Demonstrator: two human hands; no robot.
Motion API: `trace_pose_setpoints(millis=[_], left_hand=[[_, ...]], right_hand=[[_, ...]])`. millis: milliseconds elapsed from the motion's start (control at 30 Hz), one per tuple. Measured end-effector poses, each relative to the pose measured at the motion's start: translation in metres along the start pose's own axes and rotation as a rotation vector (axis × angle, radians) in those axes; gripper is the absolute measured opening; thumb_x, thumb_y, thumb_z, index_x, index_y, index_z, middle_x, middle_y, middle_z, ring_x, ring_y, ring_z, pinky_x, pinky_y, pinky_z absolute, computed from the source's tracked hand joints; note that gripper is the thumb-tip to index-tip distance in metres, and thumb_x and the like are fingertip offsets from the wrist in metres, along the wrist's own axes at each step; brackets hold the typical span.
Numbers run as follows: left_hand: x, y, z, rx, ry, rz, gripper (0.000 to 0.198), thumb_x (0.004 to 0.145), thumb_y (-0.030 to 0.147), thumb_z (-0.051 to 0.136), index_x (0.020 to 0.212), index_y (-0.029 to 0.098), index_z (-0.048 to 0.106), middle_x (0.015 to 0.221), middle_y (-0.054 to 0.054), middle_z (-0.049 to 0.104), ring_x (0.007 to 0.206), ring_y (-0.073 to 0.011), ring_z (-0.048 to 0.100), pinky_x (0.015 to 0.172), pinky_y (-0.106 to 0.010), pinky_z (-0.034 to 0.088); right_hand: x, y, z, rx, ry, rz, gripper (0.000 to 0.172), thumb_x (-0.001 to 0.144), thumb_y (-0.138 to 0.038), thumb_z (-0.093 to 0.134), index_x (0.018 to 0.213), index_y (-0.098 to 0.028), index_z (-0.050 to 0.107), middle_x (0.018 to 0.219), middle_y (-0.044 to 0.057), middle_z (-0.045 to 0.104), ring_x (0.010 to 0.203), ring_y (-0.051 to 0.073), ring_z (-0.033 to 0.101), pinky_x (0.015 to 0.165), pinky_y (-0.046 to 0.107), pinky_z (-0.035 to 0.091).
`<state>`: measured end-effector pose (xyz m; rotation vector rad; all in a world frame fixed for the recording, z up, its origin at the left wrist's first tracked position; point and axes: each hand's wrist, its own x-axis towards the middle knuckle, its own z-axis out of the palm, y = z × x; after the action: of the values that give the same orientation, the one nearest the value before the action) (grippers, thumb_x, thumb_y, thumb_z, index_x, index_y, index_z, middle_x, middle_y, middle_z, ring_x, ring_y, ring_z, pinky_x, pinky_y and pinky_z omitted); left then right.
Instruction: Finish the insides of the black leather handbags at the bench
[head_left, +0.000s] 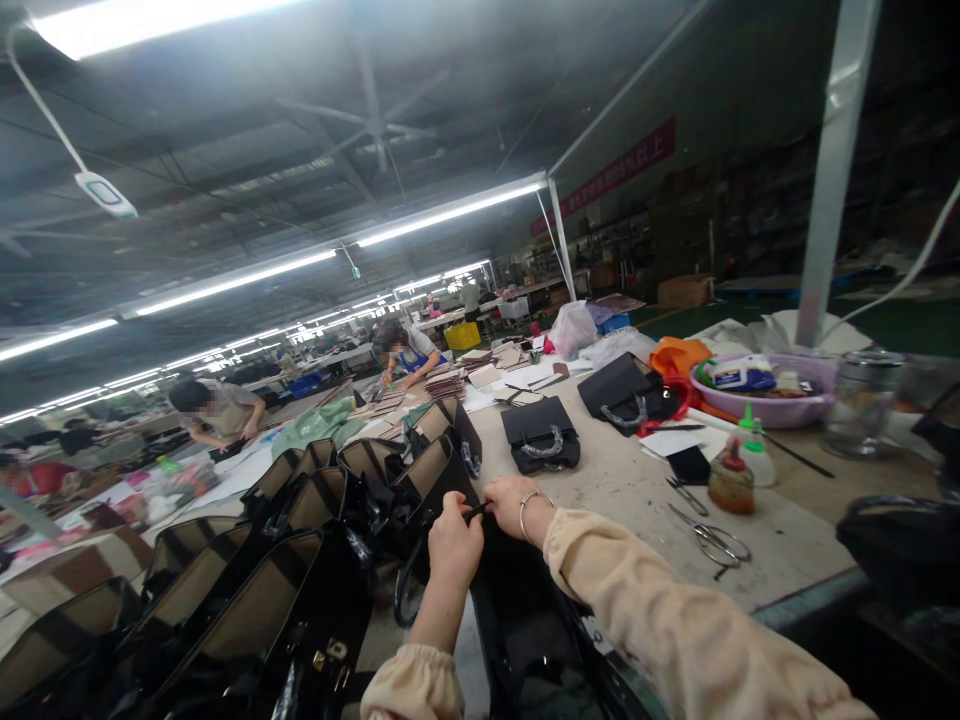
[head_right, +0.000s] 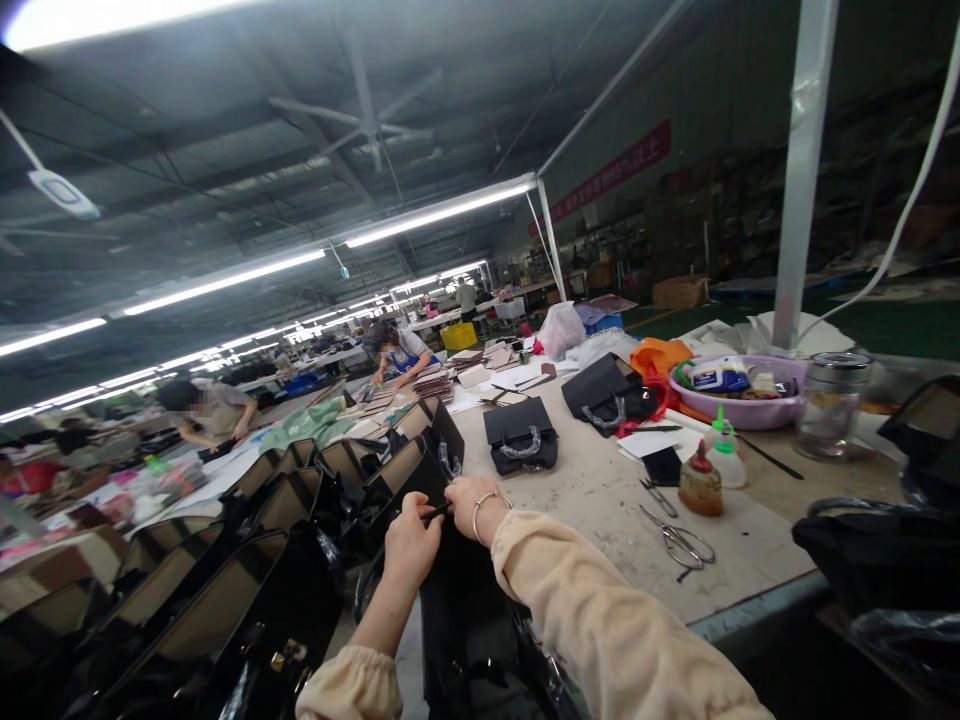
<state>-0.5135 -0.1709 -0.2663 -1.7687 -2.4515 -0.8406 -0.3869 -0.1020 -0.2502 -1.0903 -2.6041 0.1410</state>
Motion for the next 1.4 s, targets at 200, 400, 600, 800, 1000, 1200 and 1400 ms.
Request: trace_pose_setpoints(millis=[200,400,600,800,1000,1200,1400], left_hand=[[-0.003,-0.004,-0.006,0.045,-0.068,-0.033,0.022,0.082,0.030,0.049,0.094,0.019,0.064,0.092,-0.006,0.070,0.086,-0.0170,0.063,0.073,-0.025,0.041],[-0.003,0.005,-0.007,0.117,-0.072,-0.005,0.026,0.083,0.028,0.047,0.098,0.018,0.066,0.092,-0.008,0.070,0.085,-0.0192,0.063,0.072,-0.026,0.041],[-0.001,0.008,-0.006,0.184,-0.097,-0.030,0.026,0.084,0.026,0.045,0.097,0.019,0.066,0.088,-0.008,0.070,0.083,-0.0191,0.064,0.070,-0.026,0.041],[-0.002,0.012,-0.010,0.232,-0.099,-0.023,0.026,0.085,0.027,0.043,0.093,0.019,0.066,0.086,-0.009,0.070,0.081,-0.0191,0.065,0.068,-0.025,0.042],[0.000,0.011,-0.010,0.279,-0.134,-0.011,0.023,0.084,0.028,0.046,0.090,0.019,0.066,0.084,-0.009,0.070,0.081,-0.0204,0.065,0.069,-0.027,0.042],[0.002,0.011,-0.009,0.305,-0.128,-0.017,0.024,0.084,0.026,0.044,0.089,0.019,0.066,0.082,-0.010,0.070,0.081,-0.0211,0.065,0.069,-0.028,0.042],[0.002,0.012,-0.009,0.326,-0.105,-0.030,0.025,0.084,0.028,0.043,0.086,0.019,0.066,0.082,-0.010,0.070,0.080,-0.0219,0.065,0.068,-0.029,0.043]], right_hand=[[0.001,0.004,0.006,0.027,0.022,0.002,0.016,0.082,-0.032,0.050,0.085,-0.025,0.064,0.094,0.000,0.063,0.086,0.016,0.059,0.066,0.025,0.040],[0.002,0.006,0.010,0.045,0.028,0.016,0.016,0.082,-0.033,0.051,0.085,-0.025,0.064,0.094,-0.001,0.063,0.086,0.015,0.058,0.067,0.025,0.040],[0.002,0.006,0.010,0.058,0.019,0.032,0.017,0.081,-0.033,0.050,0.084,-0.024,0.064,0.093,0.001,0.063,0.084,0.016,0.059,0.065,0.025,0.040],[0.003,0.004,0.010,0.072,0.002,0.038,0.018,0.082,-0.032,0.049,0.087,-0.024,0.064,0.097,0.002,0.062,0.086,0.017,0.058,0.069,0.026,0.041],[0.001,0.003,0.007,0.079,-0.001,0.049,0.018,0.083,-0.032,0.049,0.089,-0.025,0.064,0.097,0.002,0.063,0.088,0.017,0.058,0.069,0.026,0.041],[0.000,0.002,0.008,0.077,0.003,0.047,0.017,0.083,-0.033,0.049,0.087,-0.024,0.063,0.095,0.002,0.063,0.086,0.017,0.059,0.068,0.026,0.041],[0.001,-0.001,0.009,0.072,0.019,0.058,0.016,0.082,-0.031,0.050,0.085,-0.021,0.063,0.093,0.003,0.063,0.084,0.018,0.060,0.068,0.027,0.042]])
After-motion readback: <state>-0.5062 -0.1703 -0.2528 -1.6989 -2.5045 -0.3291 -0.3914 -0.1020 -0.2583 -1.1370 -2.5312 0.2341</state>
